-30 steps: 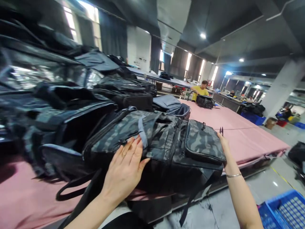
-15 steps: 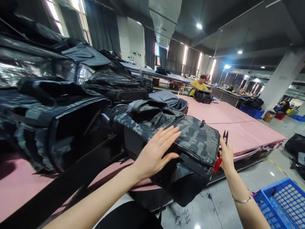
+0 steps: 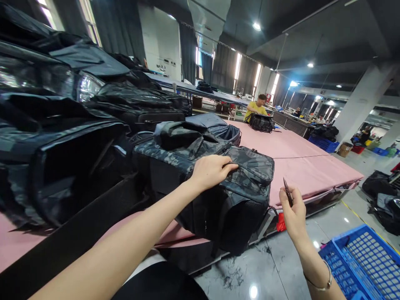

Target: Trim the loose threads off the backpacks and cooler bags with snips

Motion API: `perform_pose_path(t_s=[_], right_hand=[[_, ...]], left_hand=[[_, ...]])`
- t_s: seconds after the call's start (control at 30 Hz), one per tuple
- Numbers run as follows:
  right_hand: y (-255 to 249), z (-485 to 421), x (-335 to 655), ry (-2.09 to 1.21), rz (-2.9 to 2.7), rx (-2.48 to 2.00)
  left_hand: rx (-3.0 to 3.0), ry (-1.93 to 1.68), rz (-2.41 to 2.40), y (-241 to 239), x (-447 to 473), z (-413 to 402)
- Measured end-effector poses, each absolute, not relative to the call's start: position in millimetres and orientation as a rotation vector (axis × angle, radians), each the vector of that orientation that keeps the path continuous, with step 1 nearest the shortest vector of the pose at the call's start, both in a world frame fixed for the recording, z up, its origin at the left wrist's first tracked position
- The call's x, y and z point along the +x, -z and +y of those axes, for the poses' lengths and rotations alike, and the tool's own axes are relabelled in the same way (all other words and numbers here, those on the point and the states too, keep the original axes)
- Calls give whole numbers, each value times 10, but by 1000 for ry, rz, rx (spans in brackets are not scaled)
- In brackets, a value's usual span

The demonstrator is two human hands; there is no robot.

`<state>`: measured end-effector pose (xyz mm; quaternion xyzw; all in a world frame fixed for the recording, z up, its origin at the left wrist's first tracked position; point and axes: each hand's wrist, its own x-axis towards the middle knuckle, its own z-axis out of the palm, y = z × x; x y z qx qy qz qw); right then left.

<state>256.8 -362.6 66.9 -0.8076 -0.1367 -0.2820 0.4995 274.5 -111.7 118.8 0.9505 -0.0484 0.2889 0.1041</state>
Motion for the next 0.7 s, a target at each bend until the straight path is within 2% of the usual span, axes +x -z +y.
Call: perform_pose_path(t_s=[0.2, 0.43, 0.7], right_hand=[[-602, -3566, 2344, 674, -562, -2135], [-631, -3409, 2365, 963, -667, -2235], [-658, -3329, 2448, 879, -718, -2234]], left_hand=[[2813, -893, -135, -1120, 2746, -1122], [2802, -944, -139, -1084, 2730, -1127], [2766, -949, -177, -1056, 2696, -1128]])
